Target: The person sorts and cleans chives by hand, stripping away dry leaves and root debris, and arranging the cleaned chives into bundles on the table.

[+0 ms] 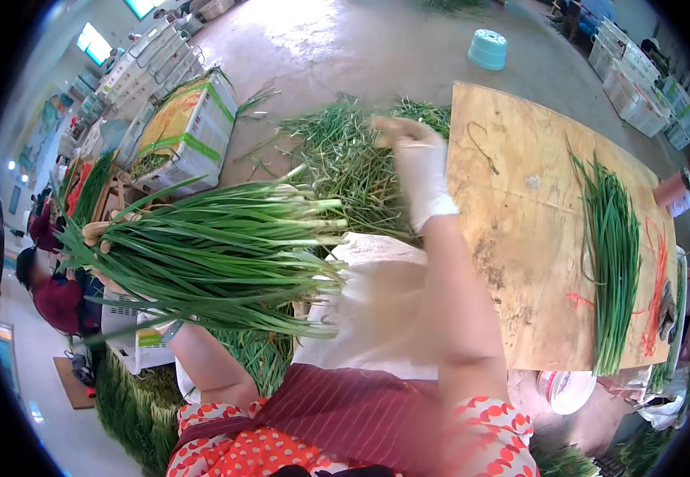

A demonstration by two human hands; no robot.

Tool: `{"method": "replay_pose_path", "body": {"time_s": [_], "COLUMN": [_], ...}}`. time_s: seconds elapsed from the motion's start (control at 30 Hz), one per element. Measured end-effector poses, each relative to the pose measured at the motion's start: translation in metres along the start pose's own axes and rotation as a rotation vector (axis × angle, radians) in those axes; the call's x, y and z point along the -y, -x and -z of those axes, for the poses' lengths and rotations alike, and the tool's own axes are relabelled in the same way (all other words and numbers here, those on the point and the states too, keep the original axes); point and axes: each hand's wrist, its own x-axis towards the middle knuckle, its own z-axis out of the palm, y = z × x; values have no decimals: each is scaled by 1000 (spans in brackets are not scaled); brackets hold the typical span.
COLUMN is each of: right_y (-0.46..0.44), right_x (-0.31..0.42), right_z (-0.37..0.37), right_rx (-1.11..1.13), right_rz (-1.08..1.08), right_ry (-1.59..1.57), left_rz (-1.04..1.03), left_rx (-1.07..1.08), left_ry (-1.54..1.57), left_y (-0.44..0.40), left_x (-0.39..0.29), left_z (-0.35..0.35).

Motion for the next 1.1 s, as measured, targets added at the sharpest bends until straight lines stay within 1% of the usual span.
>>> {"method": "replay_pose_path", "body": {"time_s": [0.03, 0.07, 0.1, 0.13, 0.17, 0.23, 0.27, 0.33, 0.37, 0.43, 0.47, 0.5, 0.53, 0.57, 0.6, 0.63, 0.67, 0.7, 0.73, 0.8, 0.83, 0.87, 0.9, 0.93, 0.97, 1.0, 1.03, 1.07, 1.1], "right_y": [-1, -1, 3, 8, 14, 33, 34, 32, 31, 32, 34, 33, 31, 30, 28, 24, 18, 14, 16, 22, 29, 38, 42, 43, 42, 36, 34, 36, 40], "right_x": [-13, -26, -24, -20, -15, 15, 18, 22, 21, 16, 16, 15, 15, 14, 21, 5, -14, -17, -21, -22, -10, 6, 15, 16, 16, 11, 8, 11, 19], "right_z": [11, 22, 19, 10, 0, -25, -30, -38, -40, -42, -44, -43, -41, -39, -31, -26, -11, 1, 6, 13, 11, 7, 1, -9, -18, -25, -33, -36, -36], "right_rx": [-112, -211, -208, 4, 216, 520, 519, 555, 558, 452, 420, 415, 288, 163, 95, -8, -73, -139, -138, -53, -51, 202, 458, 494, 534, 520, 417, 440, 466], "right_rz": [-60, -142, -141, 21, 180, -106, -106, -515, -516, -485, -439, -439, -428, -416, -401, -352, -356, -357, -360, -93, -97, 67, 237, 318, 403, 472, 637, 561, 488], "right_ry": [221, 418, 421, 372, 317, -32, -33, -280, -281, -468, -544, -543, -627, -707, -516, -524, -543, -561, -558, -2, 0, 42, 80, 126, 165, 131, 239, 303, 373], "left_rz": [-4, 57, -6, -61, -60, -72, -95, -69, -40, -121, -109, -97, -161, -162, -208, -247, -70, -70, -12, -55, -54, 0, 20, 40, 31, -42, -89, -118, -107], "left_rx": [-3, 89, 3, -88, -92, -62, -55, -53, -57, -171, -78, 15, -84, -87, -176, -265, -2, -7, -61, -25, -30, -24, -23, -25, -36, -296, -436, -584, -604], "left_ry": [0, 16, -72, -165, -164, -117, -28, 19, 70, -311, -293, -275, 87, 87, -314, -719, -376, -376, -173, -107, -108, -252, -132, -13, -28, -277, -401, -526, -512], "left_y": [-2, -9, -5, -1, 1, -3, -8, -10, -9, -15, -10, -12, -9, -8, -9, -10, -11, -11, -10, -8, -9, -8, -9, -9, -10, -9, -9, -9, -11], "left_x": [0, 2, 4, 5, 5, 3, 7, 15, 17, 5, 11, 23, 30, 23, 10, 4, 1, 3, 8, 3, -2, -7, 6, 19, 24, 22, 19, 16, 21], "left_z": [-4, -10, -12, -14, -7, 5, 2, -11, -15, -9, -9, -20, -24, -16, -1, 2, 3, -6, -18, 8, 12, 13, 3, -9, -8, -4, -6, -10, -13]}}
